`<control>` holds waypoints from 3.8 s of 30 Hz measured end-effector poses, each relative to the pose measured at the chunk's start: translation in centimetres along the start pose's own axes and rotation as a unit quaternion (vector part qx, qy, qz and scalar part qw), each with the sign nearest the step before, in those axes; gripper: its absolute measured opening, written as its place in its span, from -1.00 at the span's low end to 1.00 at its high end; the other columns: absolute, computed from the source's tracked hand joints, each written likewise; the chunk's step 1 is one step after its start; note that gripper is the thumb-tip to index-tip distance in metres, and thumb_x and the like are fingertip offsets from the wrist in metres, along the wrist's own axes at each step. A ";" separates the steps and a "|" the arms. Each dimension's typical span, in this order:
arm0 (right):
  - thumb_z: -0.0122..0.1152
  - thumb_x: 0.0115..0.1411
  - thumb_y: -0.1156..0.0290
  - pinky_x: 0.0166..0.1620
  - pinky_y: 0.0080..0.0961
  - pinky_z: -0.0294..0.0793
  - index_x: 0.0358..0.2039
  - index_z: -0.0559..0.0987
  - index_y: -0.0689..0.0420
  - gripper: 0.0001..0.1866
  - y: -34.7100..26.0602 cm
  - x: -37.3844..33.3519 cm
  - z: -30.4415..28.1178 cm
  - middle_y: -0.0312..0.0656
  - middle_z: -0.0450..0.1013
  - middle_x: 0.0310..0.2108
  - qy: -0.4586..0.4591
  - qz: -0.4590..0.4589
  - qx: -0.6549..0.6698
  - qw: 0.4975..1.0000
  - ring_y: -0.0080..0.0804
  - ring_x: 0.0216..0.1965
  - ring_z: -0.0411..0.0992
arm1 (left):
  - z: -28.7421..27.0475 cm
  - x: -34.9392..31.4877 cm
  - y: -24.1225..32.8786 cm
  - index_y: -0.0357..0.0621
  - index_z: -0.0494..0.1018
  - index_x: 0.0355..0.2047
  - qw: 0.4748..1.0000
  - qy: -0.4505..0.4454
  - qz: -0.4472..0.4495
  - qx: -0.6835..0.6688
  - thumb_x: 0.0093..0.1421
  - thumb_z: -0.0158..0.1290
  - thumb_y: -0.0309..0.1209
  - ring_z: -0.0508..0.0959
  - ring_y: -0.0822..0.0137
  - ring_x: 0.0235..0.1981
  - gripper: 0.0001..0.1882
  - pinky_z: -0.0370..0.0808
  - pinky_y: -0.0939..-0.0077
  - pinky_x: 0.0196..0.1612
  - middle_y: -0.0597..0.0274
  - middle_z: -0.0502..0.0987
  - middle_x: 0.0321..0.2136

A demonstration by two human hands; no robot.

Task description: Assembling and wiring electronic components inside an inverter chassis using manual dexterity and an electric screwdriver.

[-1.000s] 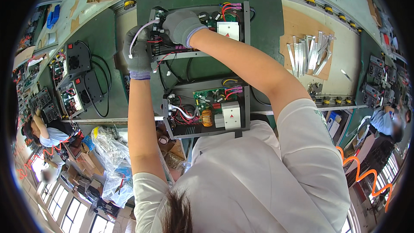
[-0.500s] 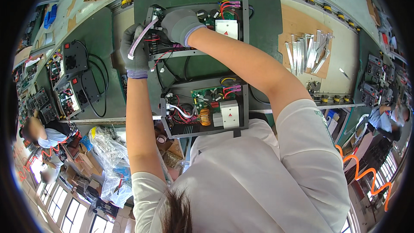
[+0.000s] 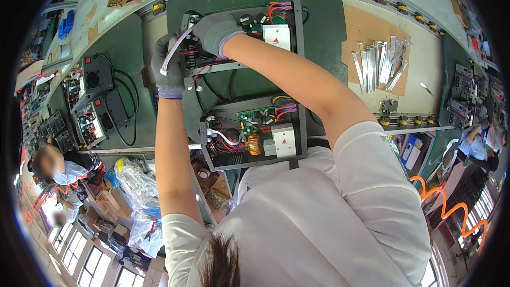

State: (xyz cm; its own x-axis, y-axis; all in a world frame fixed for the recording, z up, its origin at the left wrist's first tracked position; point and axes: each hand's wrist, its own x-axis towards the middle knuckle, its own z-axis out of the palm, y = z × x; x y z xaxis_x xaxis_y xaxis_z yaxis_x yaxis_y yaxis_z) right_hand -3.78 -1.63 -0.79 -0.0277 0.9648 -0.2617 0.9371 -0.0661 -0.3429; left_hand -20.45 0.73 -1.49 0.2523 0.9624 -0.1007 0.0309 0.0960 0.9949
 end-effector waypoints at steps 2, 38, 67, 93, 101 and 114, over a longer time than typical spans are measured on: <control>0.16 0.12 0.19 -0.02 -0.07 0.54 -0.19 0.71 -0.06 -0.71 -0.7 -1.7 -1.4 -0.09 0.61 -0.20 0.102 -0.055 -0.043 0.992 -0.02 -0.13 0.57 | 0.0 -0.3 0.5 -0.31 0.52 -0.08 0.998 0.026 -0.038 0.037 0.31 0.14 -0.39 0.55 0.48 -0.25 -0.74 0.49 0.58 -0.15 0.20 0.61 -0.24; 0.17 0.15 0.33 -0.09 -0.14 0.59 -0.26 0.72 -0.06 -0.80 2.8 1.2 -0.4 -0.10 0.62 -0.28 0.128 0.116 0.115 0.978 -0.03 -0.16 0.59 | 2.1 1.9 1.3 -0.25 0.61 -0.23 0.975 -0.032 0.125 0.178 0.23 0.17 -0.45 0.61 0.31 -0.29 -0.85 0.53 0.45 -0.17 0.12 0.63 -0.30; 0.26 0.10 0.26 -0.09 -0.17 0.54 -0.39 0.73 -0.12 -0.87 2.5 2.2 1.0 -0.16 0.58 -0.38 0.221 0.095 0.152 0.959 -0.14 -0.15 0.53 | 1.3 3.0 0.5 -0.27 0.61 -0.26 0.979 -0.053 0.112 0.160 0.24 0.15 -0.41 0.56 0.42 -0.39 -0.83 0.49 0.51 -0.28 0.19 0.64 -0.42; 0.09 0.23 0.30 -0.06 -0.15 0.51 -0.13 0.58 0.02 -0.77 5.0 -6.5 -9.7 -0.05 0.58 -0.27 0.001 0.008 0.053 0.999 -0.04 -0.17 0.55 | 5.6 0.2 9.1 0.12 0.57 -0.14 0.780 -0.213 0.350 0.472 0.00 0.23 -0.25 0.51 0.20 0.01 -0.64 0.22 0.15 0.19 0.27 0.60 -0.09; 0.12 0.30 0.35 -0.05 -0.31 0.51 -0.11 0.59 0.08 -0.80 7.4 -5.3 -3.8 -0.10 0.59 -0.24 0.113 0.007 0.288 0.951 -0.13 -0.17 0.55 | 7.8 0.0 6.7 0.19 0.64 -0.30 0.819 -0.142 0.198 0.520 0.09 0.23 -0.16 0.62 0.25 -0.26 -0.82 0.28 0.13 0.10 0.31 0.65 -0.45; 0.31 0.14 0.55 -0.32 -0.65 0.50 -0.27 0.65 0.16 -0.87 6.6 -5.3 -2.2 -0.31 0.59 -0.40 0.162 0.088 0.633 0.752 -0.66 -0.40 0.49 | 7.6 1.2 5.6 -0.06 0.66 -0.20 0.894 -0.142 0.055 0.422 0.19 0.24 -0.15 0.65 0.35 -0.33 -0.71 0.51 0.39 -0.14 0.18 0.69 -0.36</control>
State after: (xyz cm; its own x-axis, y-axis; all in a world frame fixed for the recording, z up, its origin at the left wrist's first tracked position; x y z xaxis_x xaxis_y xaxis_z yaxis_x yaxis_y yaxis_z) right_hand 3.26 -6.64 0.30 0.3357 0.9107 -0.2405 -0.1723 -0.1916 -0.9662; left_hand -12.58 0.52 3.88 0.5308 0.8392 -0.1183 0.6781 -0.3369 0.6532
